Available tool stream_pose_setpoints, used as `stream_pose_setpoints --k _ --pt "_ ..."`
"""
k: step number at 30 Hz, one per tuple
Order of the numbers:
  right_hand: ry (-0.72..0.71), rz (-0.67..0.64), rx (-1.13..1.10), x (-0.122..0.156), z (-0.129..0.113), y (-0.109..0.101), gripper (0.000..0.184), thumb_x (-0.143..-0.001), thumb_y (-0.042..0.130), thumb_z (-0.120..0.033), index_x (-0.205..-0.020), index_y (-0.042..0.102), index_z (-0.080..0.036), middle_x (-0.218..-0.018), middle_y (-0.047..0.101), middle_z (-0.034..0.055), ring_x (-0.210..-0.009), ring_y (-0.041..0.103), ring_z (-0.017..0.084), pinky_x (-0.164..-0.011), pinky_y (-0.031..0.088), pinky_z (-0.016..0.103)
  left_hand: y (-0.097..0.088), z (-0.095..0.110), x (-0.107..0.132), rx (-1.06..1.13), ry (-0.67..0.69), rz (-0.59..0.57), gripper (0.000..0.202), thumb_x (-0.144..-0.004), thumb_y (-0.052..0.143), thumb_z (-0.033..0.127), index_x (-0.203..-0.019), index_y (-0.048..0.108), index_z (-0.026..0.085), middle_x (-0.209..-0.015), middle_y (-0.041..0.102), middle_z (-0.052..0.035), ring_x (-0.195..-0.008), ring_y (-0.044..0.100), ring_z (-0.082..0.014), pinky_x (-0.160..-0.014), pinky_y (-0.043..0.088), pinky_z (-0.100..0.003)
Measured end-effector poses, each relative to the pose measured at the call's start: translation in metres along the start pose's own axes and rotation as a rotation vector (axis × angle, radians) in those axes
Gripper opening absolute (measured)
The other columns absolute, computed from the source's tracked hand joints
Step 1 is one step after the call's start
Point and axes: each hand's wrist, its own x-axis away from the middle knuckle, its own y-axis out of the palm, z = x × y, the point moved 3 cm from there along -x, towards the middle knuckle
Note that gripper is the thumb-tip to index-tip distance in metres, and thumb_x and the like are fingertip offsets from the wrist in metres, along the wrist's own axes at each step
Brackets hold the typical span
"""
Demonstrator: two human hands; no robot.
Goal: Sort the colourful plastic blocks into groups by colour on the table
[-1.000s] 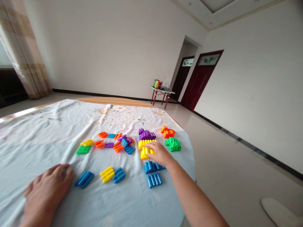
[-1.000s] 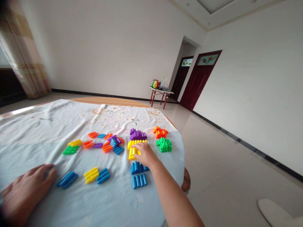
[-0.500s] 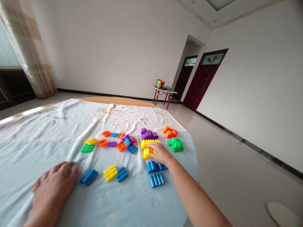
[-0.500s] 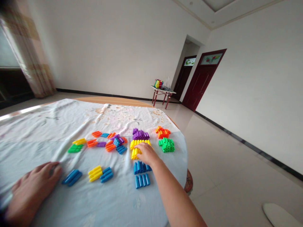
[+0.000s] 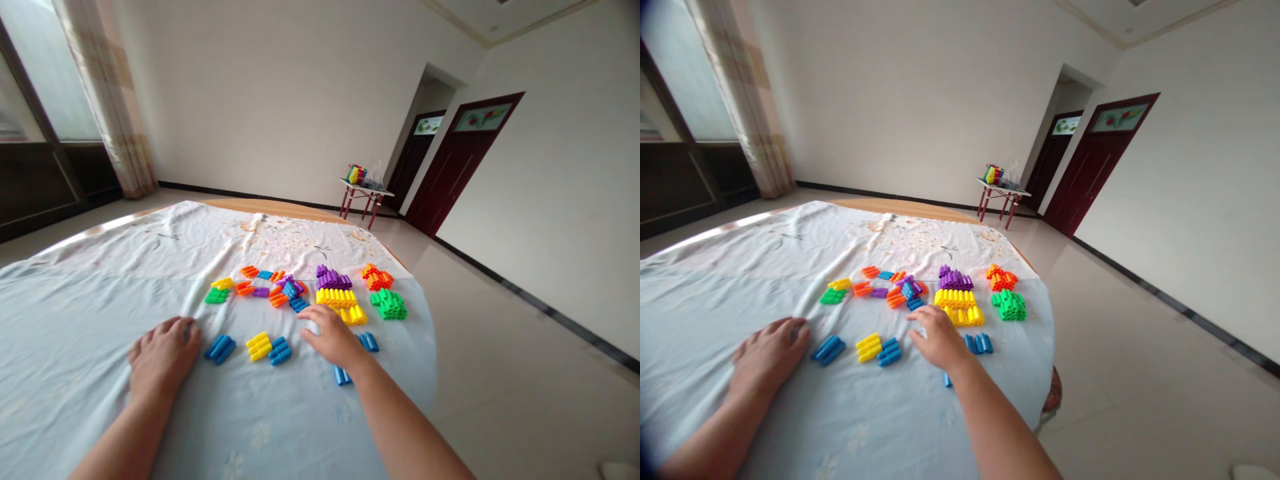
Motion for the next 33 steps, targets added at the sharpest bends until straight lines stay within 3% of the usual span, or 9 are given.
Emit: stream_pose_setpoints --k 4,8,11,14,17,20,28,33 --pt "-0.047 -0.148 -0.024 0.003 -0.028 0.035 0.036 -0.076 0.061 -0.015 -0.111 0.061 -0.023 -0.114 0.06 0.0048 -0.108 0.052 0.018 -0.097 0.037 0.034 0.001 -0.001 0.001 0.003 0.002 0.009 0.053 -0.085 0.022 0.046 -0.116 0.057 0.021 -0.129 0.051 -0.0103 -0.119 0.04 -0.0323 -0.101 0.027 -0.046" --pt "-0.028 -0.241 0.046 0.009 -0.023 0.053 0.048 -0.073 0.059 -0.01 -0.118 0.057 -0.025 -0.124 0.055 0.0054 -0.114 0.047 0.021 -0.099 0.036 0.037 -0.001 0.0 0.002 0.005 0.005 0.005 0.051 -0.085 0.024 0.045 -0.115 0.058 0.021 -0.129 0.051 -0.0103 -0.12 0.04 -0.0321 -0.101 0.027 -0.046" --pt "-0.041 -0.242 0.071 0.011 -0.019 0.058 0.045 -0.074 0.059 -0.01 -0.117 0.057 -0.022 -0.118 0.059 0.006 -0.111 0.049 0.019 -0.097 0.037 0.034 0.0 -0.001 0.0 0.005 0.002 -0.011 0.053 -0.085 0.023 0.047 -0.116 0.057 0.021 -0.129 0.05 -0.0104 -0.12 0.04 -0.0331 -0.101 0.026 -0.047" --pt "-0.025 -0.208 0.084 0.01 -0.02 0.061 0.04 -0.074 0.068 -0.028 -0.112 0.06 -0.019 -0.107 0.062 0.0072 -0.104 0.052 0.021 -0.094 0.04 0.033 0.005 -0.005 -0.005 -0.032 0.001 -0.01 0.054 -0.085 0.021 0.049 -0.116 0.056 0.023 -0.128 0.051 -0.008 -0.119 0.041 -0.0319 -0.101 0.027 -0.046" --pt "0.035 -0.191 0.078 0.009 -0.021 0.064 0.053 -0.069 0.07 -0.05 -0.11 0.062 -0.018 -0.099 0.062 0.0078 -0.098 0.054 0.022 -0.09 0.043 0.032 0.009 -0.007 -0.008 -0.058 -0.002 -0.006 0.054 -0.084 0.02 0.05 -0.117 0.055 0.024 -0.128 0.051 -0.0072 -0.117 0.042 -0.0311 -0.1 0.028 -0.045" --pt "0.064 -0.194 0.035 0.012 -0.02 0.064 0.061 -0.066 0.068 -0.058 -0.112 0.061 -0.019 -0.097 0.061 0.0073 -0.098 0.054 0.022 -0.088 0.044 0.031 0.008 -0.006 -0.006 -0.045 0.004 -0.011 0.054 -0.084 0.021 0.049 -0.116 0.056 0.023 -0.128 0.051 -0.0084 -0.118 0.041 -0.0318 -0.1 0.028 -0.046" --pt "0.092 -0.165 0.01 0.016 -0.02 0.064 0.052 -0.067 0.071 -0.05 -0.105 0.061 -0.017 -0.098 0.06 0.0071 -0.098 0.053 0.021 -0.089 0.043 0.032 0.0 0.001 0.002 -0.024 -0.019 -0.017 0.054 -0.085 0.021 0.047 -0.117 0.056 0.022 -0.13 0.05 -0.0082 -0.119 0.04 -0.0311 -0.101 0.027 -0.045" --pt "0.06 -0.179 0.053 0.016 -0.025 0.068 0.041 -0.069 0.07 -0.035 -0.104 0.06 -0.016 -0.097 0.058 0.0074 -0.097 0.052 0.021 -0.088 0.043 0.031 0.002 0.001 0.001 -0.029 -0.014 -0.008 0.053 -0.085 0.022 0.047 -0.117 0.057 0.022 -0.129 0.05 -0.0085 -0.119 0.04 -0.0312 -0.101 0.027 -0.045"
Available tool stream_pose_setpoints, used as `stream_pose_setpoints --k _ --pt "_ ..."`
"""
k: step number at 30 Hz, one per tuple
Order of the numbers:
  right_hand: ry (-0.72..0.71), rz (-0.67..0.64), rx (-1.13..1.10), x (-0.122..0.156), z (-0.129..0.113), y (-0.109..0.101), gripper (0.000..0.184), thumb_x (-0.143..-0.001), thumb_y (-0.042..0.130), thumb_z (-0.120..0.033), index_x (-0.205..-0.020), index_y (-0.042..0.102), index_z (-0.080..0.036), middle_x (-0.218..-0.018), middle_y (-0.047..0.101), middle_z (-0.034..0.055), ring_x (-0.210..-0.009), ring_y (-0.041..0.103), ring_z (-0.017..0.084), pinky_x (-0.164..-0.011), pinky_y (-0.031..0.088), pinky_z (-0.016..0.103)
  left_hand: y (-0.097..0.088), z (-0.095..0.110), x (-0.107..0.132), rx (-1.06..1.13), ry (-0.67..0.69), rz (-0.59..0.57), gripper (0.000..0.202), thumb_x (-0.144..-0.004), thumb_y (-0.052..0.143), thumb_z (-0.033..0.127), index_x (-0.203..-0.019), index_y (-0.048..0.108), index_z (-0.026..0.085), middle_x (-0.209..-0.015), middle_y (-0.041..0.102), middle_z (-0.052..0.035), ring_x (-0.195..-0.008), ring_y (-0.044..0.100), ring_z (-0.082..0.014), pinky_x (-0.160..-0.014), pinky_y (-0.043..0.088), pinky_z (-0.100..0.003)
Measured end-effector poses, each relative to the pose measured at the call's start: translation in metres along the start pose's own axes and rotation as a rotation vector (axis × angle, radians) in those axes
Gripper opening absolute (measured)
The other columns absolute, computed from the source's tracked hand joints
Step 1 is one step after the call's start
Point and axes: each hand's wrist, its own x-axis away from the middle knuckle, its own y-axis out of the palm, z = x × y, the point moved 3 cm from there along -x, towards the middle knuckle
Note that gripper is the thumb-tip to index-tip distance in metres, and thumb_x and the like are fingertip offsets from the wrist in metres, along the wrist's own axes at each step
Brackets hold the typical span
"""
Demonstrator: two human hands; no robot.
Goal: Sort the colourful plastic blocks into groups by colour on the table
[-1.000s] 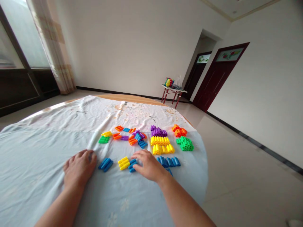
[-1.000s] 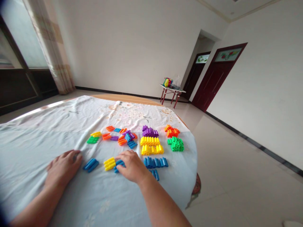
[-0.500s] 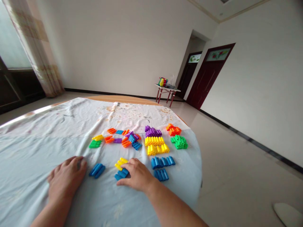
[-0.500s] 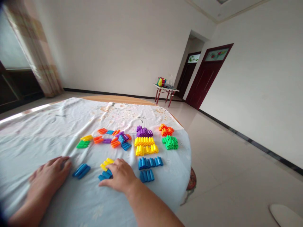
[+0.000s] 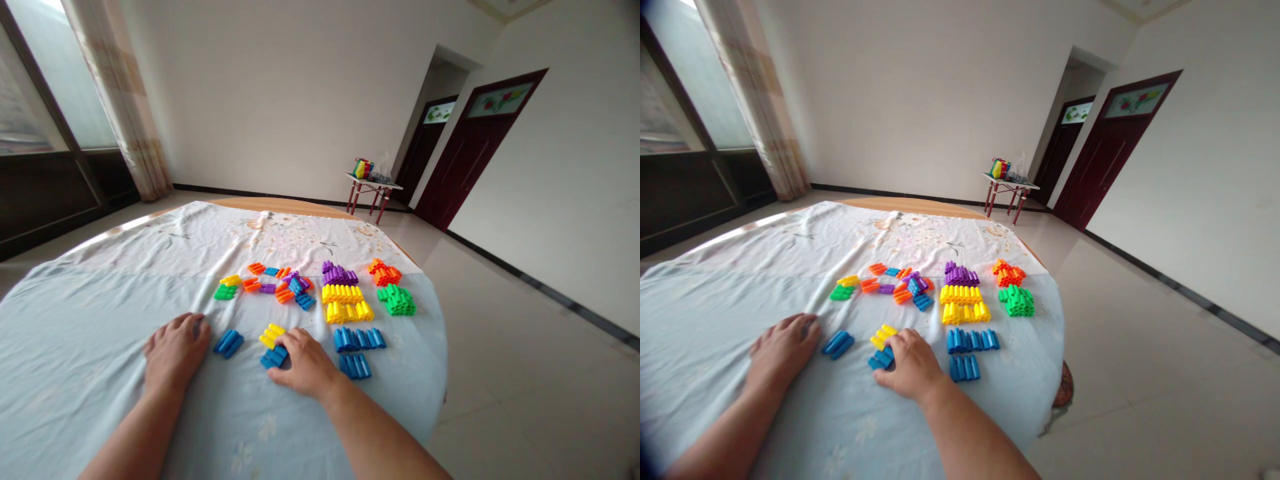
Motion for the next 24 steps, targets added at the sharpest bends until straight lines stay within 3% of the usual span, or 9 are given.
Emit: stream_pose_setpoints --k 6,14,17,20,24 --pt "-0.028 -0.059 0.028 0.004 -0.001 -0.002 0.05 -0.067 0.068 -0.034 -0.114 0.058 -0.021 -0.095 0.053 0.0053 -0.094 0.053 0.02 -0.085 0.045 0.029 0.001 -0.003 -0.002 0.005 0.0 -0.001 0.053 -0.085 0.022 0.048 -0.117 0.057 0.022 -0.13 0.05 -0.0087 -0.12 0.04 -0.0315 -0.101 0.028 -0.046" --pt "0.055 -0.041 0.017 0.005 0.0 -0.006 0.063 -0.067 0.064 -0.061 -0.115 0.058 -0.021 -0.09 0.058 0.0062 -0.091 0.055 0.023 -0.086 0.045 0.036 0.006 -0.008 -0.006 -0.023 0.019 0.004 0.055 -0.085 0.02 0.049 -0.117 0.055 0.023 -0.129 0.05 -0.0082 -0.119 0.04 -0.0313 -0.1 0.027 -0.045" --pt "-0.026 -0.006 -0.027 0.006 0.0 -0.011 0.062 -0.066 0.068 -0.056 -0.116 0.058 -0.021 -0.099 0.059 0.0063 -0.098 0.054 0.022 -0.091 0.042 0.033 0.009 -0.009 -0.008 -0.038 0.011 -0.002 0.055 -0.084 0.019 0.05 -0.117 0.054 0.024 -0.129 0.05 -0.0074 -0.119 0.04 -0.0306 -0.1 0.027 -0.044" --pt "-0.167 -0.048 -0.054 0.008 0.001 -0.01 0.054 -0.067 0.072 -0.038 -0.117 0.058 -0.022 -0.11 0.058 0.0053 -0.105 0.052 0.019 -0.096 0.038 0.03 0.01 -0.01 -0.009 -0.045 0.011 -0.011 0.056 -0.084 0.017 0.05 -0.118 0.053 0.025 -0.129 0.049 -0.0069 -0.119 0.039 -0.03 -0.1 0.027 -0.043" --pt "-0.233 -0.118 -0.048 0.007 0.002 -0.006 0.041 -0.071 0.067 -0.021 -0.112 0.061 -0.02 -0.105 0.061 0.0046 -0.101 0.054 0.017 -0.095 0.038 0.027 0.009 -0.009 -0.009 -0.055 0.001 -0.03 0.057 -0.084 0.016 0.051 -0.118 0.053 0.024 -0.13 0.048 -0.0075 -0.119 0.039 -0.0304 -0.099 0.027 -0.044"
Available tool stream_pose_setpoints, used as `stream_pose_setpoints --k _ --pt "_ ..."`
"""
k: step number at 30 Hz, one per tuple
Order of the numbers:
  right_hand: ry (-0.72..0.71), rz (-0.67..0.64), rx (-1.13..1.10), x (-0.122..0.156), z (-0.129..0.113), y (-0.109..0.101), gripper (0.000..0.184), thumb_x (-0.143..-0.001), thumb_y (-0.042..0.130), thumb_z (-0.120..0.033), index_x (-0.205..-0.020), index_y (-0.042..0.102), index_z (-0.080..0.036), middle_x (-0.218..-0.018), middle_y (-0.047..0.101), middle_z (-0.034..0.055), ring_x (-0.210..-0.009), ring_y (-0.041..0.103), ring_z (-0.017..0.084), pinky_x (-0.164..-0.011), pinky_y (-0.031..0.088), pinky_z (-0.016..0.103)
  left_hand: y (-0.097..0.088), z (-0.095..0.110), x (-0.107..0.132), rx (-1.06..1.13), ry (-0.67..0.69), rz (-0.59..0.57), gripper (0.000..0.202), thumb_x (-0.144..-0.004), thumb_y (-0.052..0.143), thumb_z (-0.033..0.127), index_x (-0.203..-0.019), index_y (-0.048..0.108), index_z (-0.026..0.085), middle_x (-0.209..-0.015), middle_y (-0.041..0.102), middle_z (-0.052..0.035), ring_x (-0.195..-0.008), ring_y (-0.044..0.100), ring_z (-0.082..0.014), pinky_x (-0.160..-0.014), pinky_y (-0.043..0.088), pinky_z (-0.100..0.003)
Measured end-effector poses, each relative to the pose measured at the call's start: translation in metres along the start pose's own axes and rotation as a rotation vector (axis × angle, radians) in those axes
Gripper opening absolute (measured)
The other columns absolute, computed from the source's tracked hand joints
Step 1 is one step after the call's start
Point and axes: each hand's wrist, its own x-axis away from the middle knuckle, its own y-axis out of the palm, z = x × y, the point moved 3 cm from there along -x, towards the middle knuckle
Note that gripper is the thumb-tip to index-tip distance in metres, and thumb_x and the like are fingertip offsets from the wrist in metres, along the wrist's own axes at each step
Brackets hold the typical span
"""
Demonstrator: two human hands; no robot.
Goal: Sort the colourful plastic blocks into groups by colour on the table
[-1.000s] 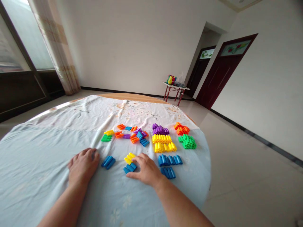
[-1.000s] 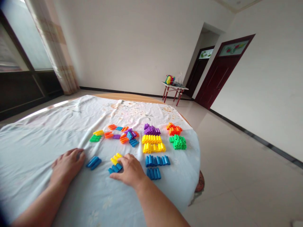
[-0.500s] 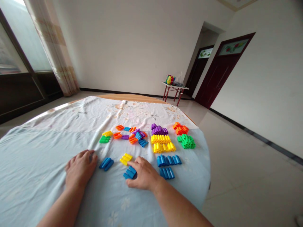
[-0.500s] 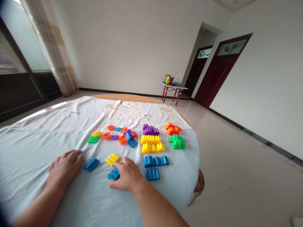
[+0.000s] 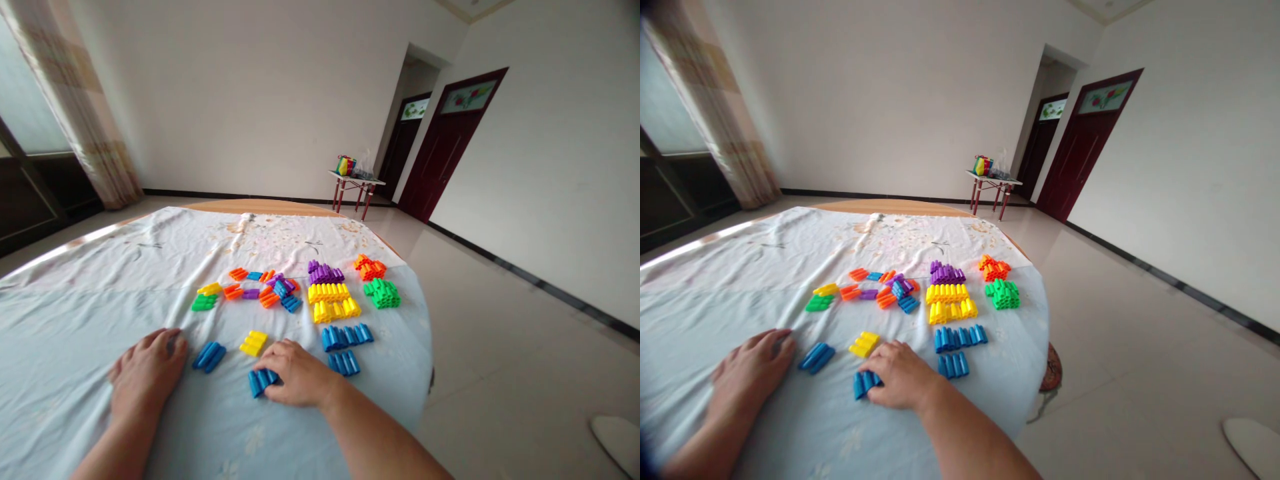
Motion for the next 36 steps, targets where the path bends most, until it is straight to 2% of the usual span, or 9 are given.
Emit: stream_pose_setpoints --k 5,8,13,16,19,22,25,30,36 --pt "0.012 0.021 -0.042 -0.002 -0.002 -0.007 0.045 -0.071 0.069 -0.025 -0.114 0.059 -0.019 -0.105 0.061 0.005 -0.103 0.054 0.017 -0.095 0.038 0.025 -0.003 0.001 0.001 0.003 0.006 -0.018 0.059 -0.083 0.015 0.053 -0.118 0.053 0.023 -0.131 0.047 -0.0094 -0.12 0.038 -0.0319 -0.099 0.027 -0.045" --pt "0.024 -0.014 -0.044 -0.001 -0.002 -0.007 0.047 -0.069 0.071 -0.027 -0.114 0.06 -0.018 -0.105 0.062 0.0054 -0.103 0.055 0.017 -0.095 0.039 0.025 -0.003 0.001 0.0 0.007 0.013 -0.025 0.06 -0.083 0.014 0.054 -0.119 0.052 0.023 -0.132 0.046 -0.0096 -0.121 0.037 -0.033 -0.099 0.028 -0.047" --pt "0.006 -0.021 -0.072 0.0 -0.003 -0.011 0.042 -0.071 0.064 -0.016 -0.113 0.06 -0.019 -0.108 0.062 0.004 -0.105 0.054 0.015 -0.096 0.037 0.023 0.0 0.0 -0.003 -0.009 0.012 -0.021 0.061 -0.083 0.014 0.055 -0.119 0.052 0.024 -0.132 0.046 -0.0093 -0.121 0.036 -0.0337 -0.099 0.027 -0.047" --pt "0.019 0.085 -0.129 0.006 -0.003 -0.032 0.042 -0.074 0.064 -0.017 -0.115 0.058 -0.02 -0.111 0.06 0.004 -0.107 0.052 0.015 -0.097 0.037 0.025 0.0 0.0 -0.003 -0.018 0.013 -0.024 0.062 -0.083 0.012 0.055 -0.119 0.051 0.024 -0.132 0.046 -0.0095 -0.121 0.037 -0.0332 -0.098 0.028 -0.047" --pt "0.135 0.206 -0.16 0.023 0.007 -0.063 0.044 -0.074 0.068 -0.023 -0.117 0.056 -0.021 -0.11 0.059 0.004 -0.095 0.056 0.014 -0.089 0.042 0.026 0.0 0.0 -0.002 -0.018 0.024 -0.018 0.062 -0.082 0.012 0.055 -0.117 0.052 0.024 -0.131 0.046 -0.0098 -0.12 0.037 -0.0334 -0.097 0.028 -0.048" --pt "0.266 0.246 -0.128 0.048 0.02 -0.091 0.044 -0.072 0.069 -0.019 -0.115 0.057 -0.021 -0.104 0.059 0.0029 -0.084 0.056 0.013 -0.082 0.045 0.027 0.001 0.001 -0.002 -0.015 0.036 -0.011 0.062 -0.082 0.013 0.056 -0.117 0.053 0.023 -0.13 0.047 -0.011 -0.119 0.038 -0.0345 -0.097 0.029 -0.048" --pt "0.349 0.246 -0.105 0.076 0.029 -0.106 0.044 -0.071 0.068 -0.014 -0.113 0.059 -0.021 -0.106 0.058 0.0033 -0.085 0.056 0.013 -0.081 0.046 0.028 0.002 0.0 -0.003 -0.015 0.044 -0.004 0.061 -0.082 0.015 0.055 -0.117 0.053 0.023 -0.13 0.047 -0.0116 -0.118 0.039 -0.035 -0.097 0.029 -0.049" --pt "0.36 0.174 -0.099 0.106 0.03 -0.099 0.041 -0.07 0.067 -0.01 -0.109 0.061 -0.022 -0.113 0.058 0.0057 -0.105 0.054 0.017 -0.089 0.045 0.031 0.001 -0.001 -0.003 -0.008 0.04 -0.008 0.059 -0.082 0.018 0.054 -0.118 0.052 0.023 -0.13 0.047 -0.0111 -0.119 0.038 -0.0355 -0.096 0.029 -0.05" --pt "0.397 0.154 -0.023 0.116 0.034 -0.083 0.034 -0.071 0.067 -0.011 -0.104 0.063 -0.02 -0.114 0.057 0.0074 -0.111 0.051 0.019 -0.099 0.038 0.038 0.001 0.0 -0.003 -0.002 0.039 0.001 0.056 -0.082 0.02 0.053 -0.116 0.053 0.024 -0.13 0.048 -0.0107 -0.119 0.038 -0.0352 -0.096 0.029 -0.05"
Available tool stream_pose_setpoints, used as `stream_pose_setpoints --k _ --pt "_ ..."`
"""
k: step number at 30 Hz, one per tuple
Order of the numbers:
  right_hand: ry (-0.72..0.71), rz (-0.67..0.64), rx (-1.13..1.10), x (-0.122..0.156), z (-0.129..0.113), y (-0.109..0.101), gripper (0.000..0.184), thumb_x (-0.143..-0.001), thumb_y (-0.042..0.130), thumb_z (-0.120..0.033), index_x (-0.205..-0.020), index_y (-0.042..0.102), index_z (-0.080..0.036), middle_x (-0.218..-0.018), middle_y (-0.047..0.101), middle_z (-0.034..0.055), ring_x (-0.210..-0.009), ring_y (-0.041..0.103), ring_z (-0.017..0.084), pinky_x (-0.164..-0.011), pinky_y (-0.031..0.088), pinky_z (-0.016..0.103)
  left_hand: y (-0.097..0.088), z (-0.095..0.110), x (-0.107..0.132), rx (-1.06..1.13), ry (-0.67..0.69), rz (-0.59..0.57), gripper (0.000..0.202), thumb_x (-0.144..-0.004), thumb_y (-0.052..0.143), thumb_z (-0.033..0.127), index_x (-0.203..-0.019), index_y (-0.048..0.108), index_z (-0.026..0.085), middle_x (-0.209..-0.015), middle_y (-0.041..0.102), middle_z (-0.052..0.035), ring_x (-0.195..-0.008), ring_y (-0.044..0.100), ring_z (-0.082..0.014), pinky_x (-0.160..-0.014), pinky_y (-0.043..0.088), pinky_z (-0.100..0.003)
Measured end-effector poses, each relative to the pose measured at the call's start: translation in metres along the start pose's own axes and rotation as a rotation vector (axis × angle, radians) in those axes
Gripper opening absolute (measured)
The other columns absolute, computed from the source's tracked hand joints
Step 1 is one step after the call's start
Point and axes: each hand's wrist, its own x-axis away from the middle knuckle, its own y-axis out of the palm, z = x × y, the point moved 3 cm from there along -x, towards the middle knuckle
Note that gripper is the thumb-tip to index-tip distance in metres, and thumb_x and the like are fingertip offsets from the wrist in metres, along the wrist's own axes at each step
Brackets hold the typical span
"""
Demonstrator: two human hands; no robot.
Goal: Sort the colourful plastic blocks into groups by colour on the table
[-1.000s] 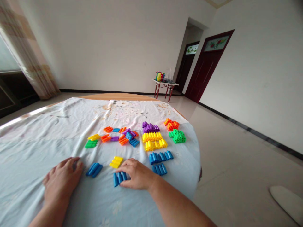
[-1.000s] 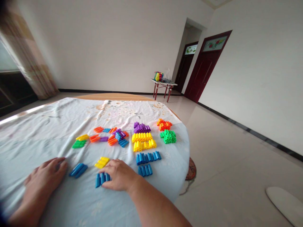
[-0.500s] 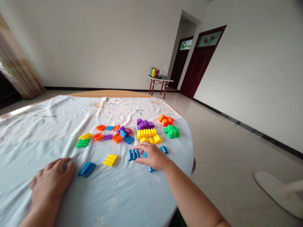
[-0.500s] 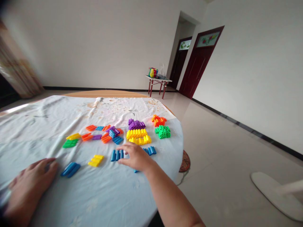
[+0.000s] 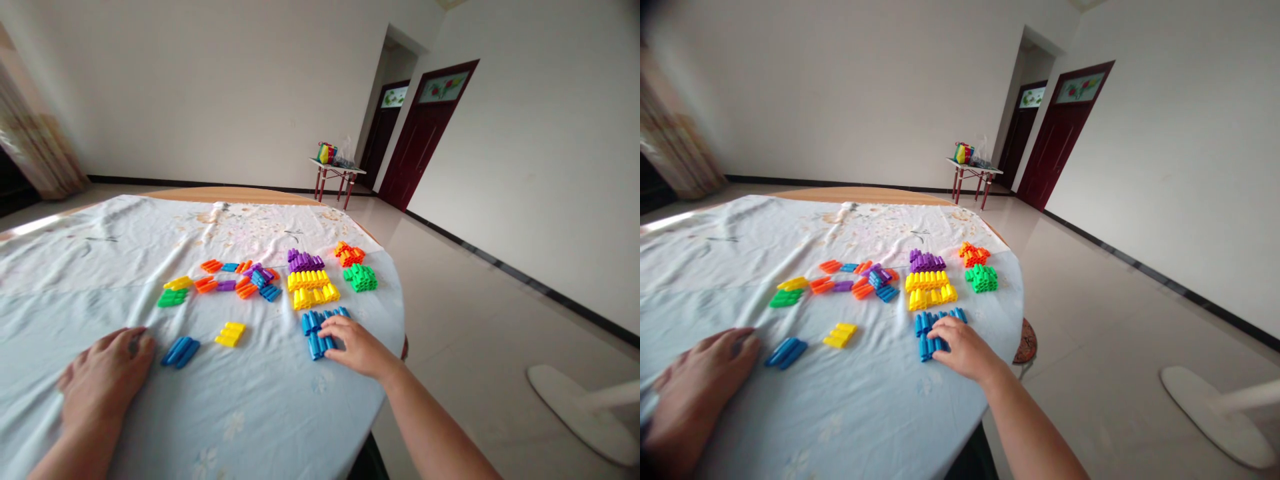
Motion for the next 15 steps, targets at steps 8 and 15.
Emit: stream_pose_setpoints --k 8,15 --pt "0.006 0.039 0.007 0.002 0.0 0.001 0.03 -0.072 0.065 -0.01 -0.099 0.064 -0.021 -0.106 0.057 0.0053 -0.103 0.054 0.017 -0.095 0.041 0.033 0.0 0.001 0.0 -0.003 -0.001 -0.013 0.057 -0.083 0.021 0.053 -0.118 0.053 0.023 -0.13 0.048 -0.0113 -0.119 0.039 -0.0344 -0.097 0.029 -0.048" --pt "0.009 0.011 0.002 0.002 -0.006 0.003 0.026 -0.076 0.06 -0.01 -0.098 0.064 -0.023 -0.105 0.058 0.0052 -0.1 0.055 0.019 -0.091 0.043 0.035 -0.008 0.007 0.009 0.043 -0.007 -0.007 0.056 -0.085 0.019 0.049 -0.118 0.054 0.021 -0.13 0.048 -0.0115 -0.119 0.039 -0.0335 -0.098 0.028 -0.047"
